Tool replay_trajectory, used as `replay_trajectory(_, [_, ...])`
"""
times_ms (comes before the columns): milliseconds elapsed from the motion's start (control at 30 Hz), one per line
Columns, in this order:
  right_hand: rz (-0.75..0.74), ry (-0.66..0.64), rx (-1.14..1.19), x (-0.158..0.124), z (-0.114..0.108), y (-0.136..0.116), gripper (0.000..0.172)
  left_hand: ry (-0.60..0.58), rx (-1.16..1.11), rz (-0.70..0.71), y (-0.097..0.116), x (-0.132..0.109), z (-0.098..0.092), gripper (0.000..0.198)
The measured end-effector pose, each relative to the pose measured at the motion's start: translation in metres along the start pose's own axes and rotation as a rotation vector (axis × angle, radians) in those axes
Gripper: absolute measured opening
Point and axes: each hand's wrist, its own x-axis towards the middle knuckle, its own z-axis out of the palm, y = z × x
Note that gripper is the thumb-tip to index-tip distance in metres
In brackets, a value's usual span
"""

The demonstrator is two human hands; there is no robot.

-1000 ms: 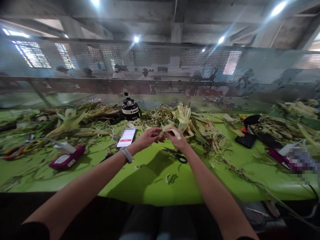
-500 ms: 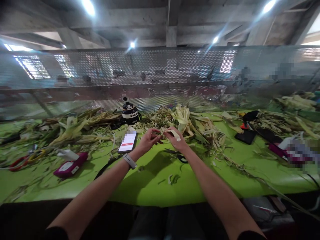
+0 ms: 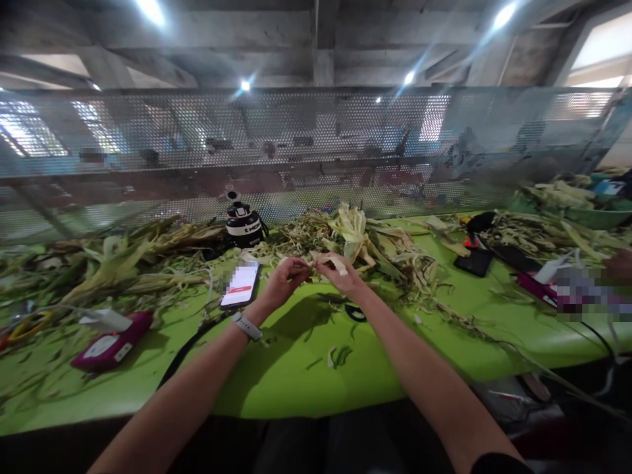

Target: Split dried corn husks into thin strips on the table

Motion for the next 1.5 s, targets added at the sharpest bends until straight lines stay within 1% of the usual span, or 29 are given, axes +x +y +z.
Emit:
replay_trajectory(133, [0.003, -0.017, 0.003, -0.001, 0.0, 0.002, 0.031, 0.021, 0.074, 0.081, -0.005, -0.001, -0.002, 0.016])
replay_trajectory(300, [0.037, -0.071, 0.114, -0.003, 0.001, 0.001, 0.03, 0.029, 0.091, 0.129, -0.007, -0.001, -0.003, 0.014])
replay_trajectory(467, [0.045, -0.078, 0.069, -0.007, 0.001, -0.008, 0.028, 0.058, 0.218, 0.184, -0.007, -0.003, -0.004, 0.011])
replay_trajectory(600, [0.082, -0.15, 0.123, -0.009, 0.002, -0.01, 0.029, 0.045, 0.325, 0.232, -0.009, -0.005, -0.004, 0.01])
replay_trajectory(667, [0.083, -0.147, 0.174, -0.009, 0.003, -0.009, 0.029, 0.058, 0.256, 0.192, -0.009, -0.005, -0.003, 0.014])
replay_trajectory(733, [0.064, -0.105, 0.207, -0.009, 0.005, -0.007, 0.028, 0.065, 0.1, 0.086, -0.006, -0.004, -0.001, 0.023])
replay_trajectory(800, [0.039, -0.055, 0.21, -0.009, 0.006, -0.006, 0.026, 0.021, -0.044, -0.023, -0.003, -0.003, 0.0, 0.034])
replay_trajectory(867, [0.025, -0.02, 0.194, -0.009, 0.006, -0.005, 0.026, -0.063, -0.129, -0.092, 0.001, -0.002, 0.0, 0.039])
replay_trajectory(900, [0.022, -0.012, 0.189, -0.009, 0.006, -0.005, 0.026, -0.1, -0.156, -0.118, 0.003, -0.003, -0.001, 0.04])
replay_trajectory(967, [0.023, -0.019, 0.189, -0.009, 0.006, -0.005, 0.026, -0.137, -0.208, -0.18, 0.008, -0.004, -0.001, 0.038])
replay_trajectory(1067, [0.019, -0.036, 0.191, -0.008, 0.006, -0.003, 0.026, -0.143, -0.309, -0.311, 0.014, -0.008, -0.001, 0.03])
replay_trajectory(1167, [-0.009, -0.022, 0.165, -0.008, 0.007, -0.002, 0.025, -0.141, -0.414, -0.413, 0.017, -0.011, 0.001, 0.022])
replay_trajectory(1233, [-0.038, -0.018, 0.146, -0.008, 0.007, -0.001, 0.022, -0.124, -0.476, -0.436, 0.016, -0.011, 0.003, 0.018])
replay_trajectory(1333, [-0.086, -0.001, 0.094, -0.007, 0.007, -0.001, 0.019, -0.074, -0.523, -0.41, 0.012, -0.009, 0.004, 0.019])
replay_trajectory(1433, [-0.114, 0.053, 0.04, -0.006, 0.007, 0.0, 0.021, -0.033, -0.498, -0.348, 0.009, -0.008, 0.004, 0.019])
replay_trajectory(1500, [-0.082, 0.069, 0.022, -0.006, 0.008, -0.001, 0.024, -0.023, -0.448, -0.3, 0.009, -0.008, 0.004, 0.016])
